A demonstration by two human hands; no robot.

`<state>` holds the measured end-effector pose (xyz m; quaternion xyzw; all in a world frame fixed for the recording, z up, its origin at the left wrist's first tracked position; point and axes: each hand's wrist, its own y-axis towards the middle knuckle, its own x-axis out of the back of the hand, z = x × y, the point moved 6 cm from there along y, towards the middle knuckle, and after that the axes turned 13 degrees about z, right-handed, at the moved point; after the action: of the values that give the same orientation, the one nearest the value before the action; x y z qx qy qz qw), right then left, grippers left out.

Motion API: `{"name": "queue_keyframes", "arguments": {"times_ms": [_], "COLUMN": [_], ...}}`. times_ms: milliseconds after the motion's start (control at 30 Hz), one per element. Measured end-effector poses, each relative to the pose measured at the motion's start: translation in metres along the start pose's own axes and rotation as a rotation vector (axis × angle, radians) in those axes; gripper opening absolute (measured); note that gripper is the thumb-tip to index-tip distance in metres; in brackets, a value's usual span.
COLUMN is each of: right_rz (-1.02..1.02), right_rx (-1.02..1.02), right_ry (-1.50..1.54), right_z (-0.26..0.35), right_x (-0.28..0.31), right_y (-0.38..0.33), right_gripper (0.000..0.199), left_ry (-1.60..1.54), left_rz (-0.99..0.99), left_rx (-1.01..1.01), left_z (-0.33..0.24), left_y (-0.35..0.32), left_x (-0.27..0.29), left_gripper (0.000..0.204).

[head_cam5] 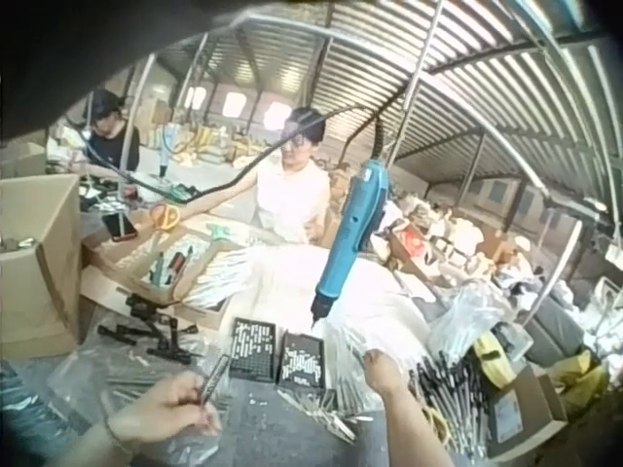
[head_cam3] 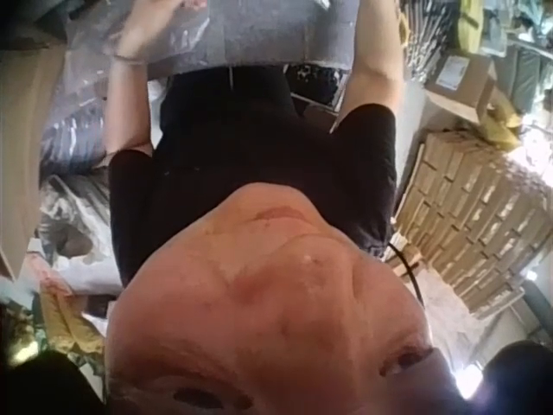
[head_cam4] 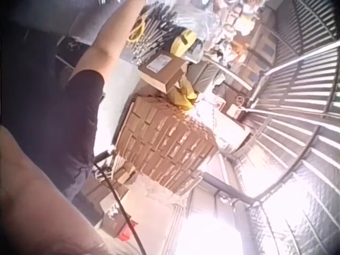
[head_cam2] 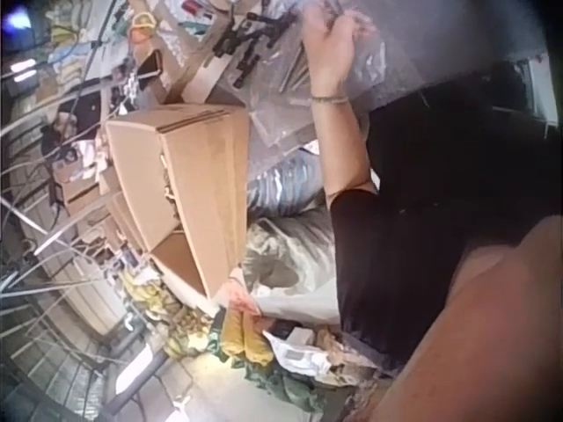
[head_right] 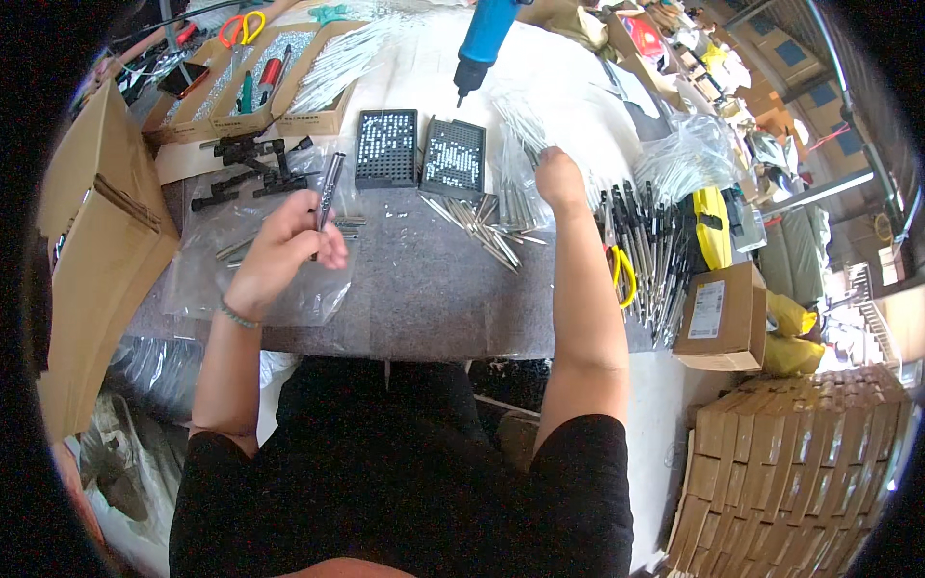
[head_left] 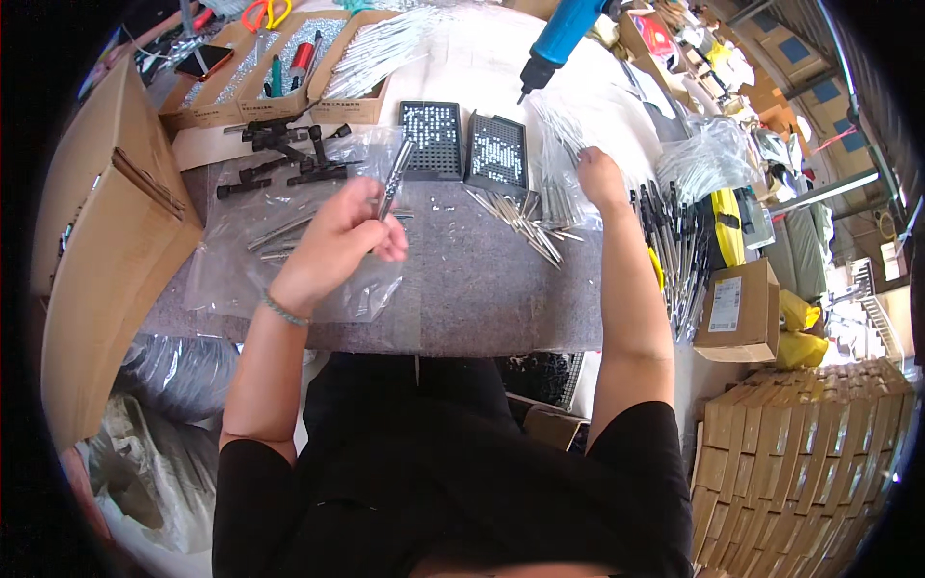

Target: The person is assembling small metal tubes and pins using an electric screwdriver at a workstation.

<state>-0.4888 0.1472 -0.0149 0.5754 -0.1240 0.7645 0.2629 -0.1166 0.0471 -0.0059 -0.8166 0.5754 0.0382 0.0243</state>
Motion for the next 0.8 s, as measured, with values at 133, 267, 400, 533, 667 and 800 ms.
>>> {"name": "queue_keyframes", "arguments": {"times_ms": [133, 267, 400, 533, 667, 800], "right_rz": [0.130, 0.009, -0.123, -0.122, 0.304, 0.499], "right_rx": [-0.171, -0.162, -0.187, 0.034, -0.163, -0.057], "right_ry": [-0.230, -0.391, -0.415, 0.418, 1.102, 1.218], "right_z": [0.026, 0.019, 0.044, 0.049, 0.107, 0.140], "right_x": [-0.005, 0.012, 0.043, 0.033, -0.010, -0.042], "right_y": [0.005, -0.001, -0.054, -0.105, -0.133, -0.123], "right_gripper": [0.034, 0.033, 0.029, 0.023, 0.021, 0.022], "left_ry": [-0.131, -0.244, -0.029, -0.112, -0.188, -0.370], "left_rz": [0.045, 0.031, 0.012, 0.064, 0.082, -0.020], "left_rx": [-0.044, -0.078, 0.056, 0.100, 0.059, -0.063], "left_z": [0.013, 0.018, 0.023, 0.017, 0.030, 0.032], "left_y": [0.010, 0.017, 0.012, 0.024, 0.056, 0.066], "left_x": [-0.013, -0.021, -0.015, -0.031, -0.049, -0.037], "left_gripper": [0.011, 0.005, 0.018, 0.030, 0.033, 0.030]}}
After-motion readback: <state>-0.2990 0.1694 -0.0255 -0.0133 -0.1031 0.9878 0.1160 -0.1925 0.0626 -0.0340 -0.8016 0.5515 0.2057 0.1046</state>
